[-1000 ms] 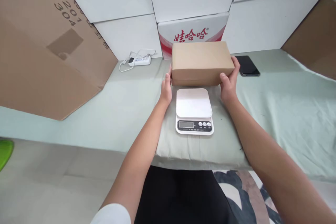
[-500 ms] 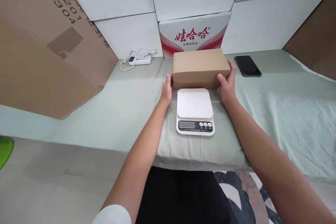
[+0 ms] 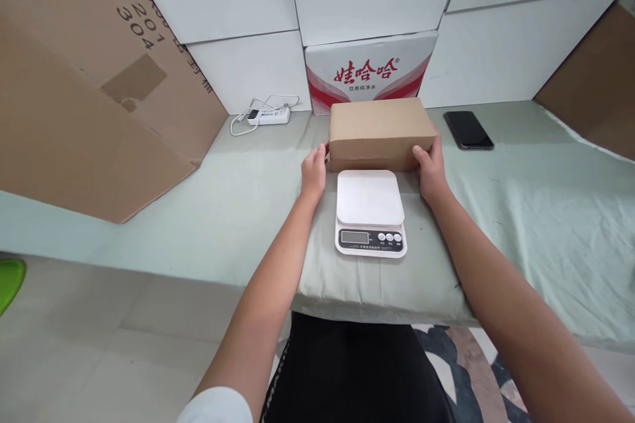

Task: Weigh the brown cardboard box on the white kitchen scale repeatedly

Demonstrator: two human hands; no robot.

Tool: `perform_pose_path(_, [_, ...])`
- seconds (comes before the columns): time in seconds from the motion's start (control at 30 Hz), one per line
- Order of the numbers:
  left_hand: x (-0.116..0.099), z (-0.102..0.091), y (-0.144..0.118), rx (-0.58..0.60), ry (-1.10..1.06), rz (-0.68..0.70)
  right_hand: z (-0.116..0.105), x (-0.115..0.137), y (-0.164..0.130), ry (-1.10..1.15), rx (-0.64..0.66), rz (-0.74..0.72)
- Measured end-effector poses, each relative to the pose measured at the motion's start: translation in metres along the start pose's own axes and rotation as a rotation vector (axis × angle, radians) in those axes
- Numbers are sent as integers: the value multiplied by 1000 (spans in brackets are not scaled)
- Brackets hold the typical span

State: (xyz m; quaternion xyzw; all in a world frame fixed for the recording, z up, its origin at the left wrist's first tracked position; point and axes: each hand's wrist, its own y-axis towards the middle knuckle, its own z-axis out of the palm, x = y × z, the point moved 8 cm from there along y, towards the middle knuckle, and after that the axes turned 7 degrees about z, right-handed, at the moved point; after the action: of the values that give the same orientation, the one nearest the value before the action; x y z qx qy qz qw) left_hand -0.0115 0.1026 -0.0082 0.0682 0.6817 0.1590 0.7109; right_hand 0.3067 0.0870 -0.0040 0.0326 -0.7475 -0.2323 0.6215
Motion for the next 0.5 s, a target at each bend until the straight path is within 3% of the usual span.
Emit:
perform_pose_path(0.13, [-9,-16,-2,-169,59,-27,-2,-7,1,38,-19,54])
perform_pose_path(0.33, [-28,-25,-3,-269,190,88,-3,-13,1,96,-28,118])
perform_pose_path(0.5, [-16,-47,2,-447,31,-36,-3,-8,-1,96,-16,102])
